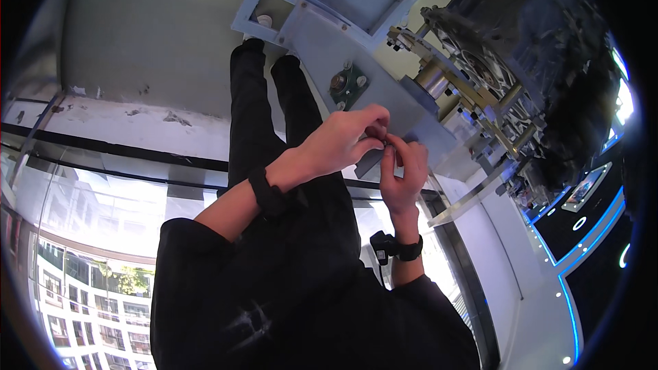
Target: The person uses a ratchet to loosen and remove a component from an engine assembly, places the part on a metal table, and then handles a square engine cover while another person assists.
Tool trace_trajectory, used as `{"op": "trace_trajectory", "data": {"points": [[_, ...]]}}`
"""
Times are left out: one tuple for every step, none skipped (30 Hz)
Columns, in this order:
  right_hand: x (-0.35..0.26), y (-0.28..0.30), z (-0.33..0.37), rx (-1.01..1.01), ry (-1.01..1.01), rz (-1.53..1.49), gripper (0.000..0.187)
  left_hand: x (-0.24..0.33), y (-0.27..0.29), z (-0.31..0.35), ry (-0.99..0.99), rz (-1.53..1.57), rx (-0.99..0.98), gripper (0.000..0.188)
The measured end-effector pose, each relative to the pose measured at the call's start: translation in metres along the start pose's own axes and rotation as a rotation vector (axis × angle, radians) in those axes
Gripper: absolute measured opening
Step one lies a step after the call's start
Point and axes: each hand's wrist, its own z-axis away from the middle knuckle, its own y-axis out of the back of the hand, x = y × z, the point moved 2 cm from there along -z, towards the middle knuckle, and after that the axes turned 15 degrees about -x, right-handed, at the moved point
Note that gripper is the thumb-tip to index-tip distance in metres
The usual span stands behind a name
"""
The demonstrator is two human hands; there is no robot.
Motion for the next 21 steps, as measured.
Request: {"op": "trace_trajectory", "data": {"points": [[-0.001, 0.002, -0.001, 0.007, 0.003, 0.002, 0.021, 0.0, 0.0, 0.0, 0.014, 0.007, -0.005, 0.03], [-0.003, 0.003, -0.002, -0.002, 0.017, -0.011, 0.021, 0.0, 0.001, 0.0, 0.026, 0.012, -0.009, 0.033], [-0.004, 0.005, -0.002, -0.013, 0.032, -0.023, 0.021, 0.0, 0.001, 0.0, 0.019, 0.007, -0.01, 0.033], [-0.006, 0.007, -0.003, -0.005, 0.039, -0.02, 0.021, 0.0, 0.002, -0.001, 0.035, -0.01, -0.019, 0.033], [-0.008, 0.008, -0.005, -0.016, 0.038, -0.018, 0.018, 0.001, 0.002, 0.0, 0.051, -0.028, -0.027, 0.034], [-0.01, 0.009, -0.006, -0.027, 0.047, -0.024, 0.014, 0.002, 0.001, 0.002, 0.045, -0.047, -0.019, 0.034], [-0.013, 0.009, -0.008, -0.012, 0.075, -0.031, 0.014, 0.003, 0.002, 0.002, 0.078, -0.06, -0.035, 0.033], [-0.014, 0.009, -0.007, -0.014, 0.012, -0.028, 0.011, 0.004, 0.002, 0.002, 0.111, -0.078, -0.047, 0.033], [-0.016, 0.006, -0.01, -0.007, -0.037, -0.032, 0.009, 0.003, 0.002, 0.002, 0.087, -0.139, -0.048, 0.033], [-0.015, 0.004, -0.01, -0.01, -0.069, -0.016, 0.008, 0.003, 0.001, 0.003, 0.061, -0.215, -0.041, 0.033], [-0.012, 0.0, -0.011, -0.004, -0.082, -0.014, 0.009, 0.005, 0.001, 0.004, 0.066, -0.242, -0.037, 0.033], [-0.011, -0.002, -0.011, -0.008, -0.09, -0.015, 0.011, 0.004, 0.001, 0.006, 0.064, -0.252, -0.024, 0.033], [-0.013, 0.001, -0.01, 0.015, -0.077, -0.042, 0.012, 0.007, -0.001, 0.005, 0.07, -0.281, -0.031, 0.033], [-0.016, 0.001, -0.009, 0.027, -0.057, -0.074, 0.012, 0.008, -0.003, 0.008, 0.057, -0.249, -0.013, 0.032], [-0.014, 0.003, -0.005, 0.038, -0.046, -0.063, 0.012, 0.005, -0.007, 0.006, 0.001, -0.251, -0.003, 0.031], [-0.011, 0.003, -0.004, 0.051, -0.032, -0.052, 0.012, 0.0, -0.011, 0.004, -0.01, -0.191, -0.013, 0.031], [-0.005, 0.002, -0.002, 0.082, 0.001, -0.019, 0.012, 0.004, -0.013, 0.003, -0.011, -0.175, -0.009, 0.028], [-0.003, 0.001, -0.001, 0.114, 0.022, 0.02, 0.012, 0.008, -0.013, 0.003, -0.038, -0.215, -0.04, 0.028], [-0.001, 0.002, 0.002, 0.117, 0.078, 0.014, 0.012, 0.009, -0.016, 0.007, -0.052, -0.25, 0.001, 0.028], [0.002, 0.0, 0.002, 0.115, 0.096, 0.013, 0.012, 0.008, -0.016, 0.01, -0.041, -0.326, -0.039, 0.029], [0.004, -0.003, -0.001, 0.118, 0.11, 0.019, 0.012, 0.003, -0.014, 0.009, -0.032, -0.399, -0.084, 0.03]]}}
